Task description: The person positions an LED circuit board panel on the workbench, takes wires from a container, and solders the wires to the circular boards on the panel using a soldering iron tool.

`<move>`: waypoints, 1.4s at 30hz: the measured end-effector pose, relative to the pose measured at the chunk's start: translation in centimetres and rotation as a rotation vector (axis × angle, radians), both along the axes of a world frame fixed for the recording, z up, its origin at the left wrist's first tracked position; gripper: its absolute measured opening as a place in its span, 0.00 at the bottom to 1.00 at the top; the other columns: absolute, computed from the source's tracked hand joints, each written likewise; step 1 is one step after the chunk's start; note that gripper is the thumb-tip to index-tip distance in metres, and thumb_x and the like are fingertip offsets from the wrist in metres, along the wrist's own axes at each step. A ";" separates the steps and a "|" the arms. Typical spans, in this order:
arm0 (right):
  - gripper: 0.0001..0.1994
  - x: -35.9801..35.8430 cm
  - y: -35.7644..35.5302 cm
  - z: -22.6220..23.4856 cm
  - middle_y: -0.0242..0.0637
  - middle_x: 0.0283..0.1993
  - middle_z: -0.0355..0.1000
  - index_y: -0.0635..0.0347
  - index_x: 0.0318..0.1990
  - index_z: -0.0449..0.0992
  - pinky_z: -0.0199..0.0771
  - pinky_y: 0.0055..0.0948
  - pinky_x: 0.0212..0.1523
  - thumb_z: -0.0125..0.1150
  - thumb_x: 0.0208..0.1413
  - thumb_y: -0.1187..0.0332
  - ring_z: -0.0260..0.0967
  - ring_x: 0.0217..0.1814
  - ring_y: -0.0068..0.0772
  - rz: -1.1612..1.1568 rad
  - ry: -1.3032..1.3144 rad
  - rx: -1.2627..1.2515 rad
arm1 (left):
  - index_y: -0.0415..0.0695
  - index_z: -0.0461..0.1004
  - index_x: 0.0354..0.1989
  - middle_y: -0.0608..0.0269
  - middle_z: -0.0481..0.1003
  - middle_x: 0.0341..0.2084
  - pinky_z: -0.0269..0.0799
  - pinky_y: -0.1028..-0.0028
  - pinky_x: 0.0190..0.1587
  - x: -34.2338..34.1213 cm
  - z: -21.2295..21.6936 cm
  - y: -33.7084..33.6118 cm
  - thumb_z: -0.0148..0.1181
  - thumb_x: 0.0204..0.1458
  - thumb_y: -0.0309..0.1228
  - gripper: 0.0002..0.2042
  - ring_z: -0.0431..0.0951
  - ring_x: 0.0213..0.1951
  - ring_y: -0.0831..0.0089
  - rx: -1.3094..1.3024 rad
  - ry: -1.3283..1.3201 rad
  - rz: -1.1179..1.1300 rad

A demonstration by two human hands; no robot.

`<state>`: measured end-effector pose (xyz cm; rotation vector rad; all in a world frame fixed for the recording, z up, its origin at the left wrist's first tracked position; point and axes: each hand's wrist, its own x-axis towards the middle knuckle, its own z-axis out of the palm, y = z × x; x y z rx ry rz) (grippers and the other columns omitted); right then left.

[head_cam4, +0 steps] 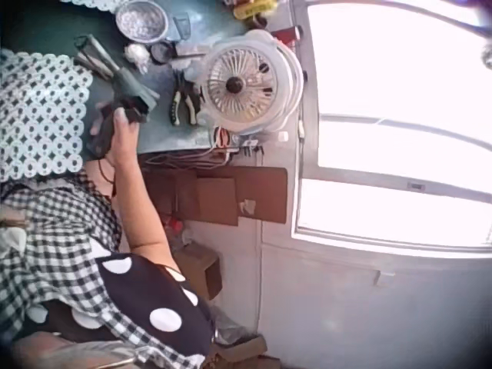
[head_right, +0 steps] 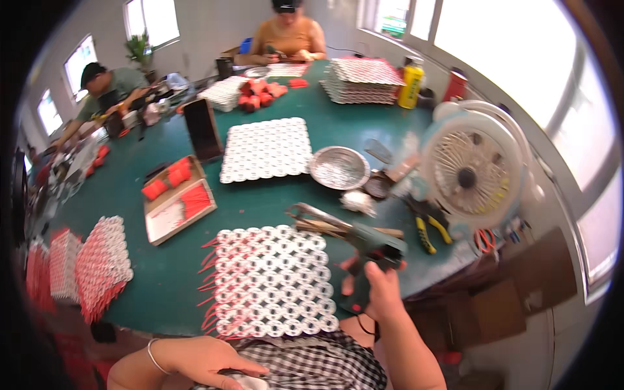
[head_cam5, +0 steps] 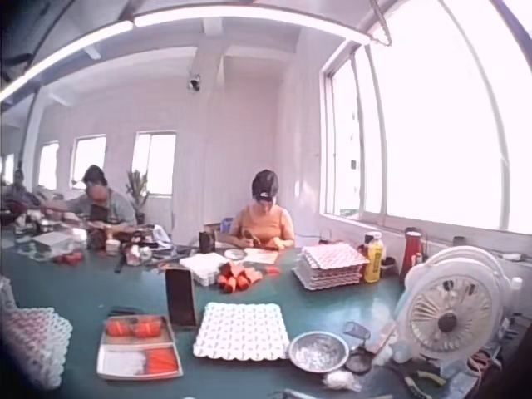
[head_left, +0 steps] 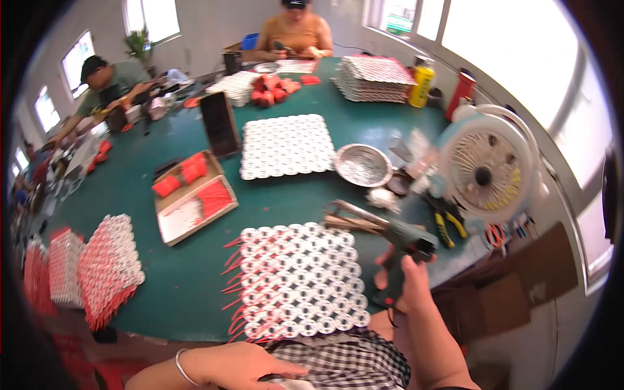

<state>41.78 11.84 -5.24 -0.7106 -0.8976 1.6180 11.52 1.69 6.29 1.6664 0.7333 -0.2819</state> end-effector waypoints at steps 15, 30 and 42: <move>0.26 -0.6 -0.6 0.9 0.42 0.41 0.70 0.59 0.54 0.65 0.67 0.32 0.24 0.58 0.56 0.49 0.66 0.19 0.32 -0.121 -0.095 -0.023 | 0.50 0.78 0.34 0.69 0.75 0.29 0.65 0.72 0.32 -8.9 2.8 -3.1 0.63 0.50 0.39 0.08 0.74 0.33 0.73 1.425 -0.433 0.820; 0.26 -0.4 -0.1 -0.3 0.39 0.43 0.69 0.61 0.58 0.62 0.66 0.29 0.26 0.50 0.62 0.50 0.63 0.19 0.25 -0.049 -0.118 -0.004 | 0.42 0.76 0.36 0.65 0.75 0.32 0.68 0.71 0.35 -20.2 -4.4 -20.4 0.58 0.52 0.29 0.06 0.74 0.34 0.72 1.644 -0.295 1.158; 0.26 0.4 -0.7 -1.1 0.39 0.43 0.69 0.61 0.58 0.62 0.64 0.29 0.23 0.49 0.63 0.50 0.62 0.17 0.26 -0.130 -0.080 0.030 | 0.37 0.75 0.38 0.61 0.76 0.34 0.71 0.71 0.37 -10.0 2.8 6.2 0.53 0.53 0.22 0.07 0.74 0.35 0.70 1.972 -0.231 1.206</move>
